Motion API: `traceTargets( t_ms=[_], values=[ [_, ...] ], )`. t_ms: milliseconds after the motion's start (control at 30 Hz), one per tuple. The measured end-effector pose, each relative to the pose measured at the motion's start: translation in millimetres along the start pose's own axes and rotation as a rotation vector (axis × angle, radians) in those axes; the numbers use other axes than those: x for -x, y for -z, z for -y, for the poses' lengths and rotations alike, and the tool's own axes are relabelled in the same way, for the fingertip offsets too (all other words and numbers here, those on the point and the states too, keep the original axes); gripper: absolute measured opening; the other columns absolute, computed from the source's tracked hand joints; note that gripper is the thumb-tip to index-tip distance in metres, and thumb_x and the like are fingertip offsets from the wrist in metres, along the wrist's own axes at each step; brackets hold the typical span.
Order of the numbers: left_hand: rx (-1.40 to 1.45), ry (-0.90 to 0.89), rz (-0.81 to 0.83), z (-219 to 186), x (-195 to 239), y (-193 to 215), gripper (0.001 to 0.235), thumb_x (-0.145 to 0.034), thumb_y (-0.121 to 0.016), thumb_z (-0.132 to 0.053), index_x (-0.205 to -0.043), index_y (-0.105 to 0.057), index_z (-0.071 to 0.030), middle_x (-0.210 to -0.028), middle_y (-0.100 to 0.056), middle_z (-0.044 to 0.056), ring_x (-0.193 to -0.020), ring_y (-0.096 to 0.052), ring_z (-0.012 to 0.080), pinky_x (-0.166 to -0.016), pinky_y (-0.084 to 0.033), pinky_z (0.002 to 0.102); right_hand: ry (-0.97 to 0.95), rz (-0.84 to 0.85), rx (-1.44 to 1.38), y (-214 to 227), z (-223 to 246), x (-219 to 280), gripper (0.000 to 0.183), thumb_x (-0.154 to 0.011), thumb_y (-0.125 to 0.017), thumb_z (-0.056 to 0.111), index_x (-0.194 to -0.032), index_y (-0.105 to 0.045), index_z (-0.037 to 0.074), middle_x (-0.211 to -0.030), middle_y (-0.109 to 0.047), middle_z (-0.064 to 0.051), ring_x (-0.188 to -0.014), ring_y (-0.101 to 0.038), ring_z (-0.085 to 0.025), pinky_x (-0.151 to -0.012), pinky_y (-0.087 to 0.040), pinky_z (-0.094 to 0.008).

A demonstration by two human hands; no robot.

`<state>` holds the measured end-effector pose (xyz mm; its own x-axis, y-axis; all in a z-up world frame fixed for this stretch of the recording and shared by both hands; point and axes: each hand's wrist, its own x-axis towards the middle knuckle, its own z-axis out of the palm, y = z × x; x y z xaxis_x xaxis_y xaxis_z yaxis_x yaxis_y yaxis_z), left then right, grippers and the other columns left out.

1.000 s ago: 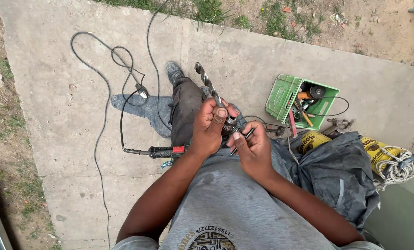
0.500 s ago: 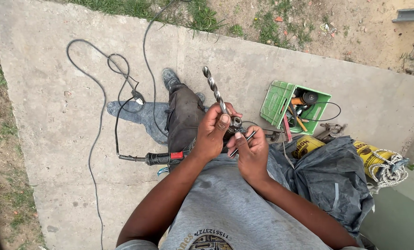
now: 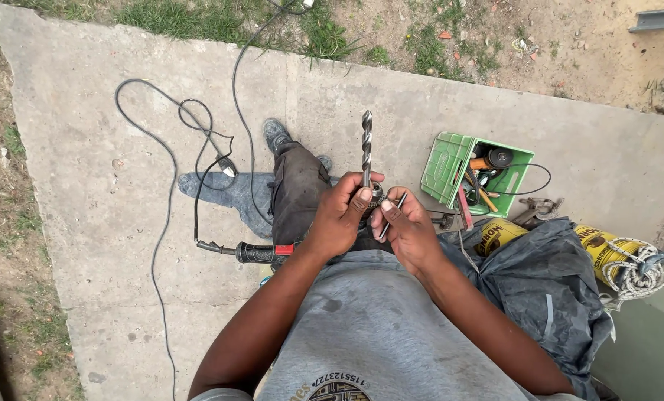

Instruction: Changing a drill bit on a power drill and drilling a hole into a metal beam

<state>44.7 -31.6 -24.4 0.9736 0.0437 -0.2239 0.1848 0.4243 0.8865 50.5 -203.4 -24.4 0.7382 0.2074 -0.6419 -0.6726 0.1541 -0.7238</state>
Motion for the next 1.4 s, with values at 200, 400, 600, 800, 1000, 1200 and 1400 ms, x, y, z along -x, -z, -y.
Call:
traceTargets(
  t_ms=[200, 400, 600, 800, 1000, 1200, 1400],
  values=[
    [-0.051, 0.018, -0.026, -3.2, -1.2, 2.3, 0.019, -0.111, -0.049, -0.012, -0.115, -0.064, -0.002, -0.076, -0.063, 0.016, -0.069, -0.047, 0.0164, -0.066, -0.047, 0.039, 0.534, -0.063, 1.253, 15.1, 11.9, -5.7, 0.023, -0.102, -0.065, 0.026, -0.116, -0.053, 0.01, -0.087, -0.066, -0.017, -0.078, -0.067, -0.043, -0.068, -0.054, -0.047],
    [0.062, 0.063, -0.023, 1.2, -5.9, 4.7, 0.024, -0.112, -0.043, -0.014, -0.119, -0.064, -0.004, -0.091, -0.07, 0.018, -0.076, -0.048, 0.0156, -0.073, -0.046, 0.037, 0.812, -0.032, 1.423, 20.0, 0.2, -15.7, 0.018, -0.1, -0.069, 0.027, -0.11, -0.065, 0.014, -0.078, -0.067, -0.011, -0.062, -0.067, -0.033, -0.056, -0.053, -0.043],
    [0.129, 0.075, -0.099, 0.1, -3.4, 9.2, 0.022, -0.111, -0.049, -0.021, -0.114, -0.063, -0.005, -0.104, -0.072, 0.013, -0.086, -0.053, 0.0132, -0.083, -0.047, 0.036, 0.052, -0.051, 0.135, 9.7, -1.4, 0.8, 0.039, -0.105, -0.057, 0.031, -0.131, -0.049, 0.003, -0.122, -0.06, -0.013, -0.078, -0.064, -0.014, -0.063, -0.052, -0.024],
    [-0.007, 0.067, -0.005, -16.8, 1.8, 1.3, 0.024, -0.112, -0.047, -0.021, -0.122, -0.065, -0.008, -0.087, -0.063, 0.01, -0.078, -0.051, 0.0153, -0.079, -0.049, 0.036, -0.558, 0.229, -0.124, 24.7, 19.1, 4.6, 0.049, -0.102, -0.052, 0.054, -0.109, -0.063, 0.007, -0.082, -0.055, -0.005, -0.047, -0.05, -0.011, -0.036, -0.039, -0.024],
    [-0.203, 0.087, 0.056, 14.9, 8.4, -7.9, 0.052, -0.104, -0.042, -0.061, -0.12, -0.06, -0.015, -0.084, -0.053, -0.001, -0.074, -0.047, 0.0104, -0.067, -0.038, 0.034, 0.042, 0.072, 1.182, 22.9, 51.3, -0.6, 0.016, -0.096, -0.065, 0.027, -0.108, -0.064, 0.017, -0.085, -0.065, 0.0, -0.071, -0.058, -0.015, -0.07, -0.044, -0.032],
    [-0.005, 0.144, -0.022, 55.5, -11.4, -3.0, 0.032, -0.107, -0.051, -0.047, -0.115, -0.061, -0.018, -0.095, -0.058, -0.004, -0.076, -0.046, 0.0072, -0.07, -0.038, 0.029, 0.72, -0.114, 1.297, 38.3, -14.3, -28.5, 0.012, -0.092, -0.068, 0.024, -0.102, -0.074, 0.02, -0.114, -0.066, 0.003, -0.066, -0.068, -0.017, -0.071, -0.054, -0.03],
    [-0.09, 0.075, -0.012, 49.6, -16.5, -1.7, 0.036, -0.106, -0.049, -0.053, -0.115, -0.062, -0.021, -0.085, -0.05, -0.006, -0.076, -0.042, 0.0082, -0.072, -0.034, 0.028, -0.021, -0.028, -0.022, 172.2, -119.4, -145.1, 0.05, -0.101, -0.054, 0.015, -0.149, -0.044, 0.01, -0.134, -0.055, -0.011, -0.085, -0.063, -0.045, -0.061, -0.049, -0.049]
  ],
)
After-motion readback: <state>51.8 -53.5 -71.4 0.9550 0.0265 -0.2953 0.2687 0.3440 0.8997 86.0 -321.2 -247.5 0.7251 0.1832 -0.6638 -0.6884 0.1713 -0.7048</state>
